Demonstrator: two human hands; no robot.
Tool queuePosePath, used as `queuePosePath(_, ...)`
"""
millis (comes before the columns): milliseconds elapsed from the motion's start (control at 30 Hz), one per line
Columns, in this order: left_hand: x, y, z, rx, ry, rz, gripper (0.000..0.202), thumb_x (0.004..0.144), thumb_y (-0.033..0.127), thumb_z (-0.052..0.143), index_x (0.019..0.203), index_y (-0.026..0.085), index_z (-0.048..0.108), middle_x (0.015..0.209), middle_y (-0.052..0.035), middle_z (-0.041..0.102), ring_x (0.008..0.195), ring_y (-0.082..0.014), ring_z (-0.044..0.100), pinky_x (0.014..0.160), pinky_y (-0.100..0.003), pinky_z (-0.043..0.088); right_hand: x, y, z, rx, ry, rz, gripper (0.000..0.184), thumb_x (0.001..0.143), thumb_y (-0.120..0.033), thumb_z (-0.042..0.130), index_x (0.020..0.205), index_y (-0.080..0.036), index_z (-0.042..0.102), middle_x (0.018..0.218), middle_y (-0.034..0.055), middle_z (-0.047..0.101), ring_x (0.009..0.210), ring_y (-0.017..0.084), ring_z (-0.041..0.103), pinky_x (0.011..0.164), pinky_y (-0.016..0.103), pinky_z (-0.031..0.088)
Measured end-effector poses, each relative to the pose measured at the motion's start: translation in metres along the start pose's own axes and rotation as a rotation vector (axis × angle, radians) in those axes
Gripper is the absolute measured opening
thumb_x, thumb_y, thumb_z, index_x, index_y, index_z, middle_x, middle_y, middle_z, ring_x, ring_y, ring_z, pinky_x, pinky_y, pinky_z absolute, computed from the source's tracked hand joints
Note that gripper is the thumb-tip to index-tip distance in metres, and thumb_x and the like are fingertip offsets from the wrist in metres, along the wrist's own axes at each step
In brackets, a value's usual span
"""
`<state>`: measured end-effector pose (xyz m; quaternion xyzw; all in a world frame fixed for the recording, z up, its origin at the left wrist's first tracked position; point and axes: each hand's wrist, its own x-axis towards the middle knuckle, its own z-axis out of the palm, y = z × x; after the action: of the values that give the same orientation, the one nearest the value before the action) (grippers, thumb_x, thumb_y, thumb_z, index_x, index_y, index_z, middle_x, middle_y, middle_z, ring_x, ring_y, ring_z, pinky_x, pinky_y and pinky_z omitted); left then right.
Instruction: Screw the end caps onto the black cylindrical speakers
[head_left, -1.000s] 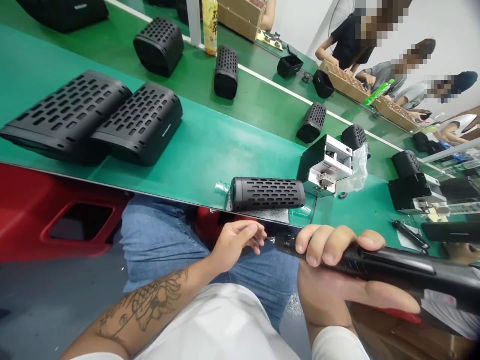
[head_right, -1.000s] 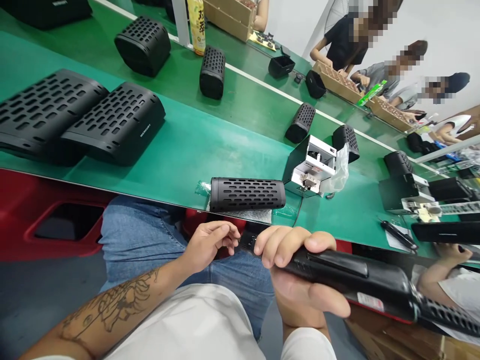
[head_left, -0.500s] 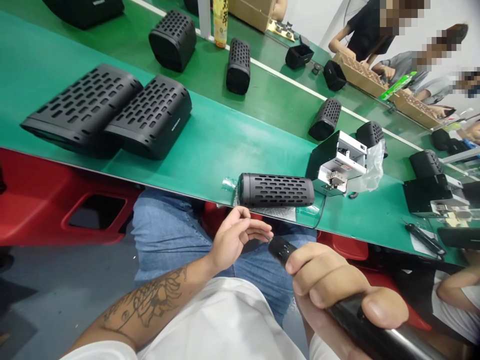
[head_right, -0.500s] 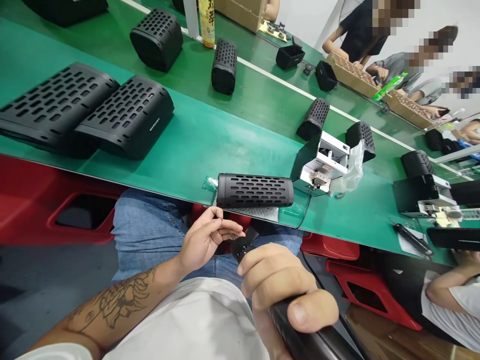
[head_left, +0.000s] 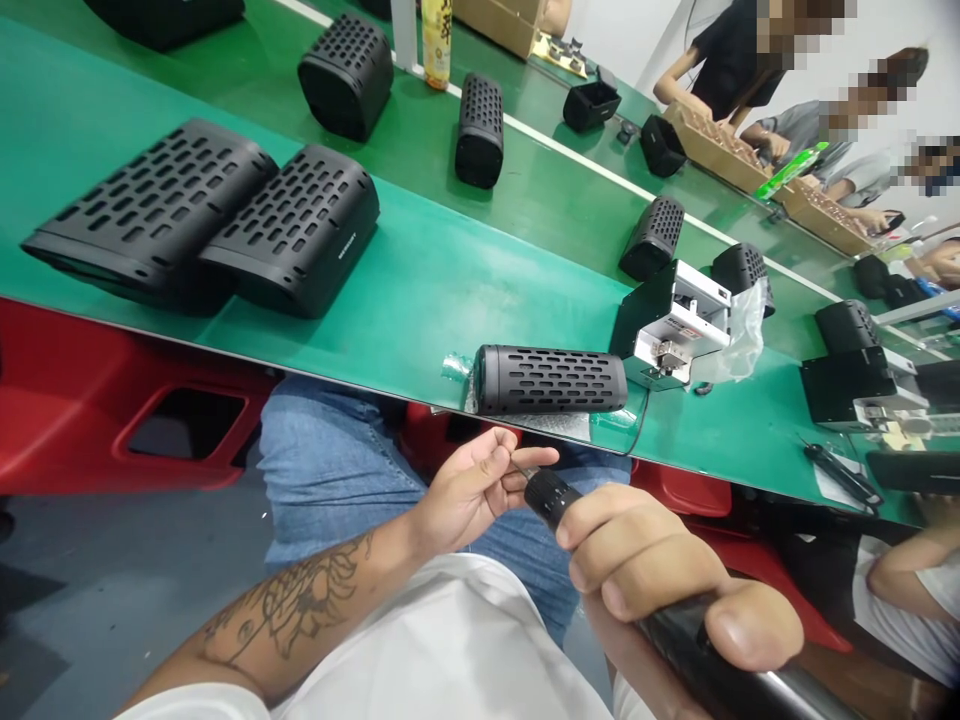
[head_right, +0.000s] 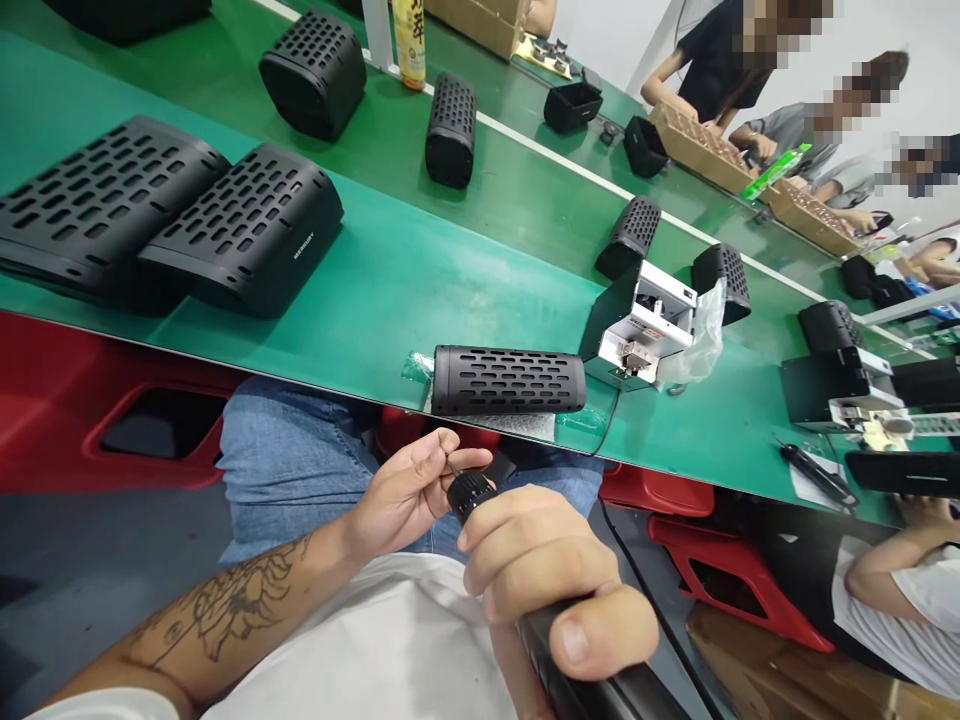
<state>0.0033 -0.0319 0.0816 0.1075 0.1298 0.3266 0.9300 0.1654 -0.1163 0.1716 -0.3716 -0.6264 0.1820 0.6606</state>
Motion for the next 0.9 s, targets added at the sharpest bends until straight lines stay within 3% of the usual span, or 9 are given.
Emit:
queuePosePath(267,-0.002,0.000,-0.003,0.009,-0.038,0.016,0.045,0.104,0.044,0.099,0.108,0.021,0.061,0.132,-0.0136,0.093,0.093,-0.0163,0.091,0.081,-0.022,0.070,0.000,0.004,0.001,0.088,-0.036,-0.042,0.053,0.104,-0.055,0.088,0.148,-0.040,0.064,0.081,-0.0118,0.072,0.053,0.014,0.069,0.062,0.041,0.071)
queuePosePath(433,-0.002,0.003,-0.010,0.075,-0.091,0.031,0.046,0.107,0.047,0.095,0.104,0.020,0.058,0.131,-0.0184,0.093,0.093,-0.0198,0.092,0.081,-0.026,0.071,0.004,-0.002,0.001,0.103,-0.042,-0.035,0.055,0.101,-0.052,0.091,0.147,-0.040,0.063,0.079,-0.0125,0.068,0.049,0.013,0.063,0.060,0.040,0.070)
queuePosePath(567,0.000,0.000,-0.015,0.214,-0.003,0.051,0.057,0.103,0.062,0.096,0.124,0.020,0.064,0.133,-0.0203,0.089,0.093,-0.0240,0.090,0.079,-0.033,0.073,0.016,-0.003,0.006,0.082,-0.072,0.077,0.054,0.097,-0.055,0.094,0.143,-0.041,0.068,0.082,-0.0084,0.069,0.058,0.019,0.069,0.067,0.048,0.072)
queuePosePath(633,0.000,-0.001,-0.022,0.391,0.165,0.280,0.054,0.109,0.061,0.088,0.137,0.022,0.064,0.119,-0.0110,0.087,0.077,-0.0182,0.083,0.066,-0.029,0.068,0.027,0.007,0.012,0.085,0.002,0.037,0.051,0.101,-0.063,0.088,0.141,-0.039,0.069,0.084,-0.0062,0.069,0.059,0.019,0.068,0.068,0.049,0.071)
queuePosePath(700,0.001,0.006,-0.034,0.668,0.340,0.720,0.032,0.116,0.048,0.080,0.132,0.024,0.067,0.102,-0.0009,0.076,0.064,-0.0109,0.069,0.058,-0.022,0.056,0.040,0.022,0.018,0.074,0.073,-0.004,0.051,0.104,-0.071,0.081,0.141,-0.039,0.069,0.083,-0.0053,0.066,0.060,0.019,0.066,0.066,0.048,0.070)
queuePosePath(767,0.004,0.022,-0.049,1.020,0.380,1.144,0.021,0.111,0.034,0.081,0.126,0.024,0.070,0.099,0.0005,0.069,0.070,-0.0117,0.065,0.063,-0.024,0.056,0.051,0.035,0.022,0.054,0.069,0.007,0.050,0.104,-0.074,0.078,0.140,-0.040,0.069,0.082,-0.0046,0.065,0.062,0.020,0.068,0.067,0.048,0.070)
queuePosePath(800,0.007,0.034,-0.056,1.210,0.340,1.266,0.027,0.106,0.032,0.084,0.129,0.024,0.072,0.105,-0.0024,0.071,0.082,-0.0161,0.071,0.073,-0.029,0.063,0.056,0.041,0.024,0.054,0.052,0.034,0.049,0.105,-0.074,0.078,0.138,-0.039,0.071,0.082,-0.0040,0.066,0.064,0.021,0.070,0.069,0.048,0.071)
queuePosePath(833,0.011,0.047,-0.063,1.389,0.274,1.311,0.040,0.100,0.032,0.087,0.136,0.024,0.072,0.116,-0.0071,0.074,0.099,-0.0230,0.077,0.087,-0.038,0.069,0.061,0.045,0.025,0.070,0.039,0.055,0.048,0.106,-0.073,0.077,0.137,-0.037,0.073,0.082,-0.0035,0.067,0.065,0.022,0.071,0.070,0.048,0.071)
queuePosePath(900,0.022,0.071,-0.073,1.658,0.122,1.225,0.075,0.094,0.037,0.092,0.161,0.023,0.063,0.149,-0.0194,0.072,0.139,-0.0395,0.074,0.119,-0.061,0.066,0.068,0.052,0.028,0.127,0.027,0.086,0.046,0.107,-0.072,0.076,0.134,-0.034,0.077,0.082,-0.0030,0.070,0.066,0.021,0.073,0.071,0.047,0.072)
